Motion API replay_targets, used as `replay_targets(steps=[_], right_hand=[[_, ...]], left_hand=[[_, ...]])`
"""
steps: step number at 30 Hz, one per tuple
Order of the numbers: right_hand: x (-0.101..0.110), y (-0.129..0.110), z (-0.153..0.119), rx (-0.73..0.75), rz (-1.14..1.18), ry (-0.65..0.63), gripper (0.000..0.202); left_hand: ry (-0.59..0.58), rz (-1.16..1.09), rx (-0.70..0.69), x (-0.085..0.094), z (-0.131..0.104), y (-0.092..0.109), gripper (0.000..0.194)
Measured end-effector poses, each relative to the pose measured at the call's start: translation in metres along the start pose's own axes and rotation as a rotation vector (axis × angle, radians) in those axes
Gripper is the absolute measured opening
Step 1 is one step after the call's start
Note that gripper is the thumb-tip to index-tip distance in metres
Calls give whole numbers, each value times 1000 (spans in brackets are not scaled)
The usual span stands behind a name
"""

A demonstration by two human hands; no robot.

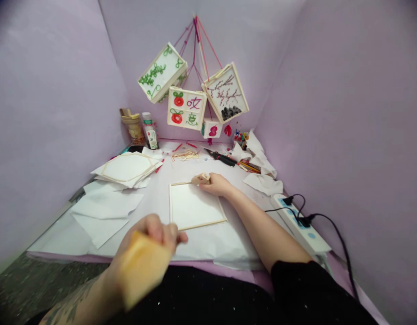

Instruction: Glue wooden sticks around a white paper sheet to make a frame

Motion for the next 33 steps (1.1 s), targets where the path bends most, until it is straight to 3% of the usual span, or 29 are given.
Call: replay_targets(steps=[3, 5, 10, 14, 33], right_hand=[[4, 1, 0, 16, -74, 2, 30], [5, 2, -1, 13, -80, -6, 29], [-3, 2, 0, 30, -51, -25, 31], [-7, 4, 4, 59, -8, -8, 31], [-11, 5, 9, 75, -16, -19, 32]], left_hand=[[328, 36, -81, 64, 13, -6, 39], [467, 43, -108, 93, 19, -12, 38], [570, -43, -40, 124, 24, -35, 34], [581, -111, 12, 129, 22, -45, 31], [559, -123, 56, 126, 23, -50, 34]])
Point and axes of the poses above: each hand's wrist, its own z-axis towards the middle knuckle, its own x-axis out of the back of the hand, y = z × x, the point moved 10 cm from there along z, towards the middle knuckle, and after that the axes turned 10 degrees about x, right-handed, at the moved point
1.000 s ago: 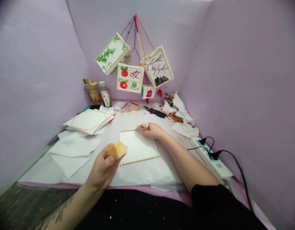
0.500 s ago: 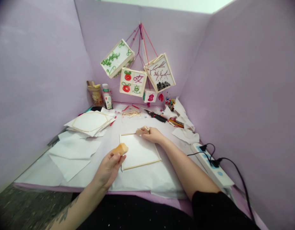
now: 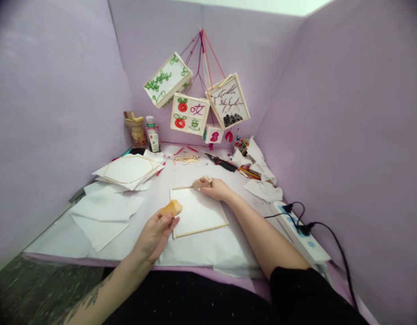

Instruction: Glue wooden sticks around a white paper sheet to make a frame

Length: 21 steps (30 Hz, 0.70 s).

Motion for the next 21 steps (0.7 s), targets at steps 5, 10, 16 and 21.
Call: replay_targets(steps=[5, 10, 16, 21], right_hand=[[1, 5, 0, -41, -19, -1, 32], [3, 4, -2, -66, -43, -6, 32], [6, 4, -6, -96, -37, -8, 29], [7, 6, -6, -96, -58, -22, 28]], left_hand=[[0, -8, -1, 0, 0, 0, 34], [5, -12, 3, 1, 0, 0, 32], [15, -23, 10, 2, 0, -1, 33], [18, -23, 9, 3, 1, -1, 32]])
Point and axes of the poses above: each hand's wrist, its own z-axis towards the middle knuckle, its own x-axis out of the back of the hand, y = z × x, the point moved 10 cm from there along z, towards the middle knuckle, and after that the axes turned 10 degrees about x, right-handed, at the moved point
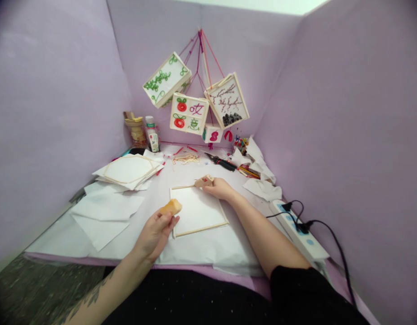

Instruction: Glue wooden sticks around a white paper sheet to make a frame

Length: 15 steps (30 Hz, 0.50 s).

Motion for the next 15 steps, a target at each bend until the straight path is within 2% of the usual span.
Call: replay_targets(steps=[15], right_hand=[[6, 11, -5, -72, -24, 6, 31]], left_hand=[[6, 7, 0, 0, 0, 0, 33]])
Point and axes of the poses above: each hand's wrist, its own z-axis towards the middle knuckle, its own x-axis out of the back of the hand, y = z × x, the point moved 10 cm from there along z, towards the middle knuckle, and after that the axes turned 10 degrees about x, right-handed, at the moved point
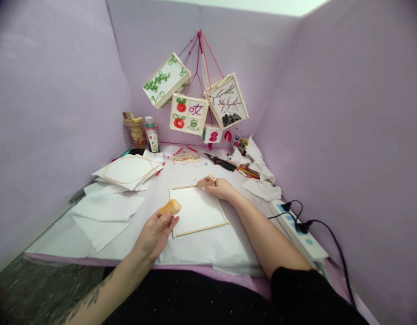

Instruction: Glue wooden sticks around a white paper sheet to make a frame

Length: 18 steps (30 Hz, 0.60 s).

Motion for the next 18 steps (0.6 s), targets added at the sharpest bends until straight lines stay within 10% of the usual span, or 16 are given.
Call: replay_targets(steps=[18], right_hand=[[3, 4, -4, -60, 26, -10, 29]], left_hand=[[2, -1, -3, 2, 1, 0, 31]])
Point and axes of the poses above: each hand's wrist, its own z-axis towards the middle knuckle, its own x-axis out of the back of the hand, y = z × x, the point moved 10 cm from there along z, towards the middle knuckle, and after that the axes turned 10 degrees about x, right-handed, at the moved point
